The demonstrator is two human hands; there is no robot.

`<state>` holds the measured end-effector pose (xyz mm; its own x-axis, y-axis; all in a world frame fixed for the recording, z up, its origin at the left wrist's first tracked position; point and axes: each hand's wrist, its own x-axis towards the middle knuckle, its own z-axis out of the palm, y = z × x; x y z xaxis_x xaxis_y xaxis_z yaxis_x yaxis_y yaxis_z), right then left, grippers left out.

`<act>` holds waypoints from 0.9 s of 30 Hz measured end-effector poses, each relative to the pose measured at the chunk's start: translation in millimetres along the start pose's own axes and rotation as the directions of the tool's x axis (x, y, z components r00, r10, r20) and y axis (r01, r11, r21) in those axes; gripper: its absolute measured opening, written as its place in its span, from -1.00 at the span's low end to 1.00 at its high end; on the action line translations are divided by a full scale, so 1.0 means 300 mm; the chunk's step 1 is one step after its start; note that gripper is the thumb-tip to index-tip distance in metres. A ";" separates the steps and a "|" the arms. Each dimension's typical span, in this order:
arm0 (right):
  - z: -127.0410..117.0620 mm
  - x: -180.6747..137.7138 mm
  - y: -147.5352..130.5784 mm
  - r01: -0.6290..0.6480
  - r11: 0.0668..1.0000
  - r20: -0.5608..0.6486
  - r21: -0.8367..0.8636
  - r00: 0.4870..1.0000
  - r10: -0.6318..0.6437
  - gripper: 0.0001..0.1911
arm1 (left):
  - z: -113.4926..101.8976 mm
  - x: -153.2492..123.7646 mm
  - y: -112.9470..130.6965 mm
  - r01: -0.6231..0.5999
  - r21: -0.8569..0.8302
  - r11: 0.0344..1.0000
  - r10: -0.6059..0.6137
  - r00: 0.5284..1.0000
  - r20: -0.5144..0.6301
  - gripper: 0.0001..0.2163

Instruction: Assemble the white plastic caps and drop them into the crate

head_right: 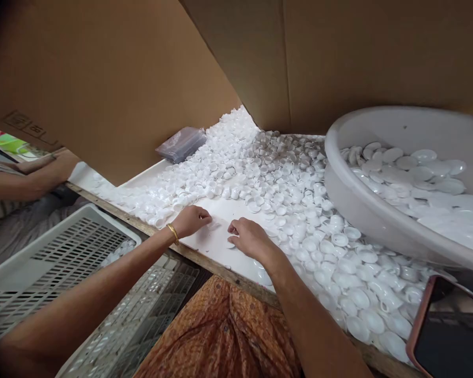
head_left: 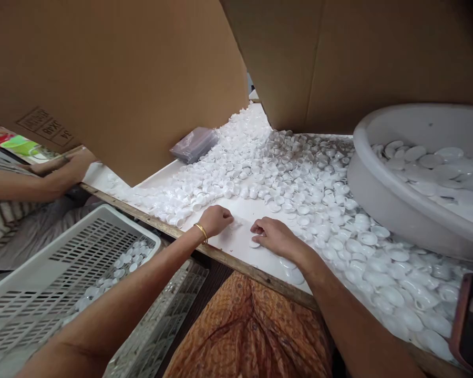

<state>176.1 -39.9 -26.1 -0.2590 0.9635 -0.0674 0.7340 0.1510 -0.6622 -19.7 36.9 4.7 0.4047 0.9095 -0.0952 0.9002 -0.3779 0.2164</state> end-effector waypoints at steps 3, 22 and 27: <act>0.024 0.003 -0.006 -0.022 0.999 -0.019 -0.035 1.000 0.022 -0.86 | 0.013 -0.063 0.039 -0.031 -0.015 0.999 0.030 0.999 -0.040 -0.83; 0.018 0.008 0.030 -0.022 1.000 0.007 -0.001 1.000 0.022 -0.76 | 0.103 -0.166 0.105 -0.539 -0.008 0.842 0.524 0.822 -0.221 -0.81; 0.022 0.007 0.018 -0.006 1.000 -0.013 -0.011 1.000 0.006 -0.80 | 0.114 -0.167 0.118 -0.529 0.000 0.849 0.520 0.835 -0.180 -0.77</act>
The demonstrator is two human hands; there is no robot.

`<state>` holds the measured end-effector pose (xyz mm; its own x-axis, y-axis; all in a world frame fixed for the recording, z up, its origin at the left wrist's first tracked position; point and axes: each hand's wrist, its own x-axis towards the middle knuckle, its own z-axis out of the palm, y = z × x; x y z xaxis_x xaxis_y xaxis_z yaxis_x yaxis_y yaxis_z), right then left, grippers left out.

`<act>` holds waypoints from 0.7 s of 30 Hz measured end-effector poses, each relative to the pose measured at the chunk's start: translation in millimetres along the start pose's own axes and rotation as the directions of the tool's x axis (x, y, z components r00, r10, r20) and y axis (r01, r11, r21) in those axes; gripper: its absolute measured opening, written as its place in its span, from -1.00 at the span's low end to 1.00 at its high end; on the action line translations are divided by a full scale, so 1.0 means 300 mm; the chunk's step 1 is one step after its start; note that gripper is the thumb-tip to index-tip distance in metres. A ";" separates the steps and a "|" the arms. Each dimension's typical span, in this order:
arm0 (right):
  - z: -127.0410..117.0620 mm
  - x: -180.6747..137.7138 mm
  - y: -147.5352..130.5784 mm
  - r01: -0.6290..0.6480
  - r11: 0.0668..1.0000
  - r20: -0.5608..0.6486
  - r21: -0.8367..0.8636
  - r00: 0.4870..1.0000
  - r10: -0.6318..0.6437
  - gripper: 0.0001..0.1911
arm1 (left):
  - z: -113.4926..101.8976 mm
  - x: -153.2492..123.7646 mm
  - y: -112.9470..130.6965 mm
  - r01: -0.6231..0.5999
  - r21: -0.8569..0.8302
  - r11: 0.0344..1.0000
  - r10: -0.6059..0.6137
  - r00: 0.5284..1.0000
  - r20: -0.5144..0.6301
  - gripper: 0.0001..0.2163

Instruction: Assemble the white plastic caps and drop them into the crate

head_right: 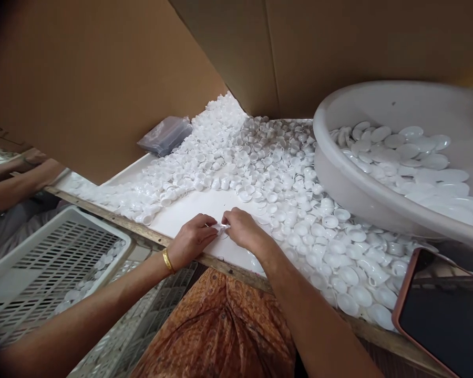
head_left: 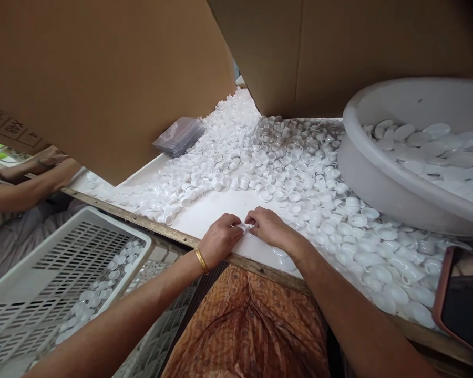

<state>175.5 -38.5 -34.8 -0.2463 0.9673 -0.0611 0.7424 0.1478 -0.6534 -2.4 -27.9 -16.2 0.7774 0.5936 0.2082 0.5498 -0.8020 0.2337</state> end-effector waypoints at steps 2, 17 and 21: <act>-0.001 -0.001 -0.003 -0.007 1.000 -0.002 0.002 1.000 0.007 -0.81 | -0.003 0.008 0.008 -0.007 0.006 1.000 0.007 1.000 0.021 -0.78; -0.083 -0.032 -0.048 -0.054 0.995 0.077 0.088 0.996 0.048 -0.79 | -0.014 0.053 0.021 -0.089 0.113 0.990 0.071 0.986 0.153 -0.73; -0.049 -0.017 -0.042 -0.060 0.997 0.012 0.043 0.998 0.059 -0.93 | -0.008 0.054 0.014 -0.086 0.075 0.993 0.075 0.988 0.136 -0.76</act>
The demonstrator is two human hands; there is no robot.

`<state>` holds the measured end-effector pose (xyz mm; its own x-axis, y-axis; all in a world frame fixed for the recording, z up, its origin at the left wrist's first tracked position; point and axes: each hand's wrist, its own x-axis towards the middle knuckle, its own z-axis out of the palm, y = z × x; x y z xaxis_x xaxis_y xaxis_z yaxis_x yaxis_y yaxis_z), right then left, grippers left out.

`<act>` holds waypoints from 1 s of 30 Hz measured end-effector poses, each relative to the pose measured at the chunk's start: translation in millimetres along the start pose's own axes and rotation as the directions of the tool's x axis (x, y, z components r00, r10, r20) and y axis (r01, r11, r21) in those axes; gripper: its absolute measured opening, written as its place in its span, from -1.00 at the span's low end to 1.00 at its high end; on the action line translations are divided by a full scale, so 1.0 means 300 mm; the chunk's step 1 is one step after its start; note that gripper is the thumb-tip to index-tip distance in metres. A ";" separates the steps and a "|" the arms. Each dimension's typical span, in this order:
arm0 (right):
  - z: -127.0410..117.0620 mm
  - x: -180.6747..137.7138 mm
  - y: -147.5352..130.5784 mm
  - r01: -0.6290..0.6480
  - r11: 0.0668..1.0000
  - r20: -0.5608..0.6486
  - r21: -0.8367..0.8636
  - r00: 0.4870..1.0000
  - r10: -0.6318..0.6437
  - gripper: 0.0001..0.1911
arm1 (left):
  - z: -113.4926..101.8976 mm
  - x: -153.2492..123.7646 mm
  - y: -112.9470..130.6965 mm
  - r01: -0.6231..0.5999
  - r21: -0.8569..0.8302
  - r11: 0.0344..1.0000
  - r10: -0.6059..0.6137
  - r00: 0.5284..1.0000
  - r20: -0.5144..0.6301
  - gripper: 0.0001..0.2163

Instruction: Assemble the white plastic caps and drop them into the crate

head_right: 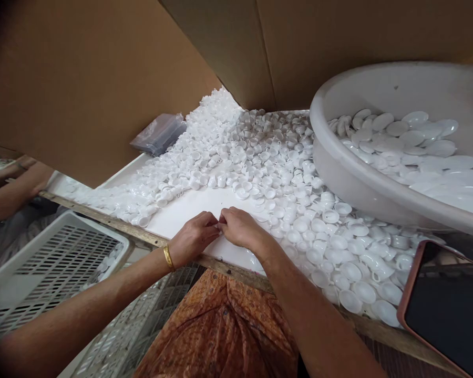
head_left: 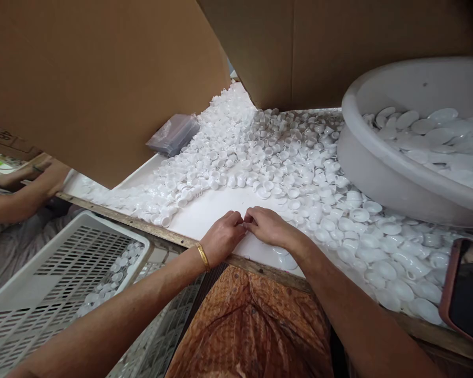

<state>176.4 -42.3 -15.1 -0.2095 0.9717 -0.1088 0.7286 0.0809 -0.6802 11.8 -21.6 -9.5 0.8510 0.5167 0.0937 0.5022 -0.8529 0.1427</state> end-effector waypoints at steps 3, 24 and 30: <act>0.028 0.022 0.006 -0.071 0.997 -0.015 0.009 0.997 0.071 -0.98 | 0.006 -0.005 -0.005 0.009 -0.043 0.999 -0.009 1.000 -0.017 -0.76; 0.062 -0.013 -0.045 -0.103 0.976 -0.186 -0.190 0.980 0.067 -0.87 | 0.003 -0.026 0.007 0.129 -0.215 0.968 -0.147 0.987 -0.068 -0.76; 0.068 0.002 -0.024 -0.044 0.985 -0.200 -0.166 0.980 0.010 -0.88 | -0.031 -0.005 -0.013 0.501 -0.118 0.858 -0.500 0.865 0.034 -0.70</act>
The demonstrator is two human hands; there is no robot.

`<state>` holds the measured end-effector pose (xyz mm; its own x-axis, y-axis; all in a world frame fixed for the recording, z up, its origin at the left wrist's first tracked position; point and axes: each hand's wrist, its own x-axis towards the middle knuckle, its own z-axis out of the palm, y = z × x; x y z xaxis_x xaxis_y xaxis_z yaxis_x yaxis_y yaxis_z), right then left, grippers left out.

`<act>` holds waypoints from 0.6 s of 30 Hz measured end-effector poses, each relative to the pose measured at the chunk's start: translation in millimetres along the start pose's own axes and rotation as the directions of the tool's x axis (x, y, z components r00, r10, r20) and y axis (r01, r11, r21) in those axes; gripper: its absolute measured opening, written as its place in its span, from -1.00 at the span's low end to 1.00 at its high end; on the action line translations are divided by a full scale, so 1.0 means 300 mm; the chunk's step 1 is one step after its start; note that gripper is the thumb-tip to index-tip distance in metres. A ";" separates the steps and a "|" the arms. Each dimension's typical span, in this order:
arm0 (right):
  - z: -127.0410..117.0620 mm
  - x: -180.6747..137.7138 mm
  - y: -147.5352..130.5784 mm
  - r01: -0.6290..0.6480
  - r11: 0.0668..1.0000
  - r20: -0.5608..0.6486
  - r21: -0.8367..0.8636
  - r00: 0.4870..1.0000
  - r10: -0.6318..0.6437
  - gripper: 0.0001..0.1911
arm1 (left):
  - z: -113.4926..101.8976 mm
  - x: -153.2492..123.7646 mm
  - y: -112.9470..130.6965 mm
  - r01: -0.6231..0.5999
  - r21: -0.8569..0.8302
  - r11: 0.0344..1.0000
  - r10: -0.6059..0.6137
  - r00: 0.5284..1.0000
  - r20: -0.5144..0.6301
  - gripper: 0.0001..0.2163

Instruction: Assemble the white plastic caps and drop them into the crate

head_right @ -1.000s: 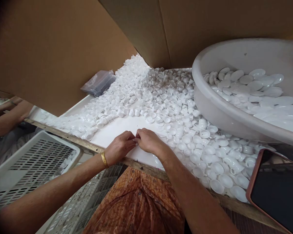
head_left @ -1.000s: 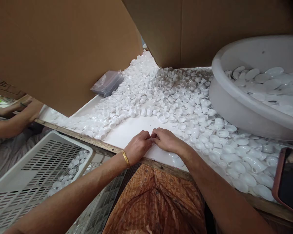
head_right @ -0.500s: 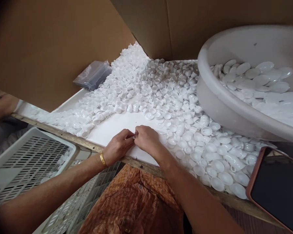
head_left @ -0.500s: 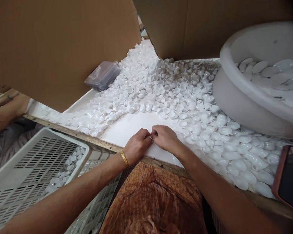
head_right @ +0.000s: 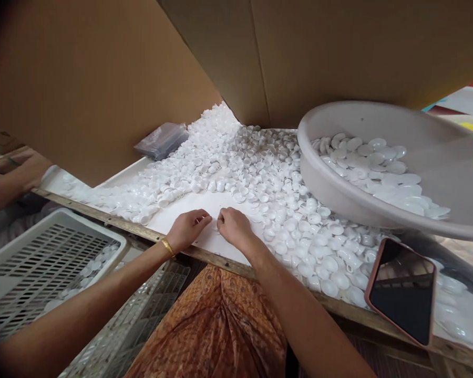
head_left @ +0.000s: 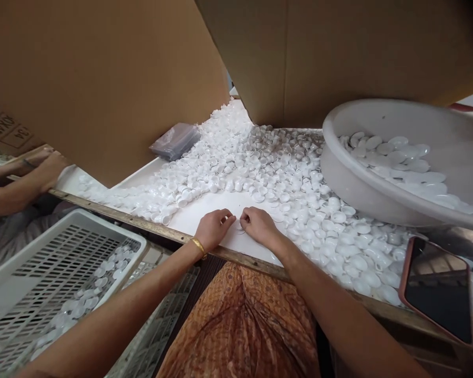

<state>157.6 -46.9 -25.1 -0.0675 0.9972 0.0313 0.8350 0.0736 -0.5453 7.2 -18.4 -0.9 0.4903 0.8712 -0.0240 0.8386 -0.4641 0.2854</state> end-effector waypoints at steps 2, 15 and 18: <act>0.003 0.002 -0.002 0.001 1.000 -0.009 -0.001 1.000 -0.001 -0.87 | 0.004 0.027 0.009 0.016 0.059 0.998 -0.020 0.998 0.065 -0.71; 0.041 0.001 -0.004 -0.019 1.000 -0.050 0.008 0.999 0.020 -0.90 | 0.046 0.041 0.018 -0.055 0.188 0.981 0.009 0.971 0.238 -0.74; 0.047 0.000 -0.003 -0.014 1.000 -0.057 0.000 0.998 0.014 -0.90 | 0.045 0.039 0.021 -0.044 0.185 0.982 -0.001 0.971 0.238 -0.75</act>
<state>149.1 -47.2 -36.3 -0.0248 0.9971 0.0718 0.8358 0.0601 -0.5457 21.5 -13.2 -12.3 0.5317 0.8087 -0.2515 0.8456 -0.5237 0.1036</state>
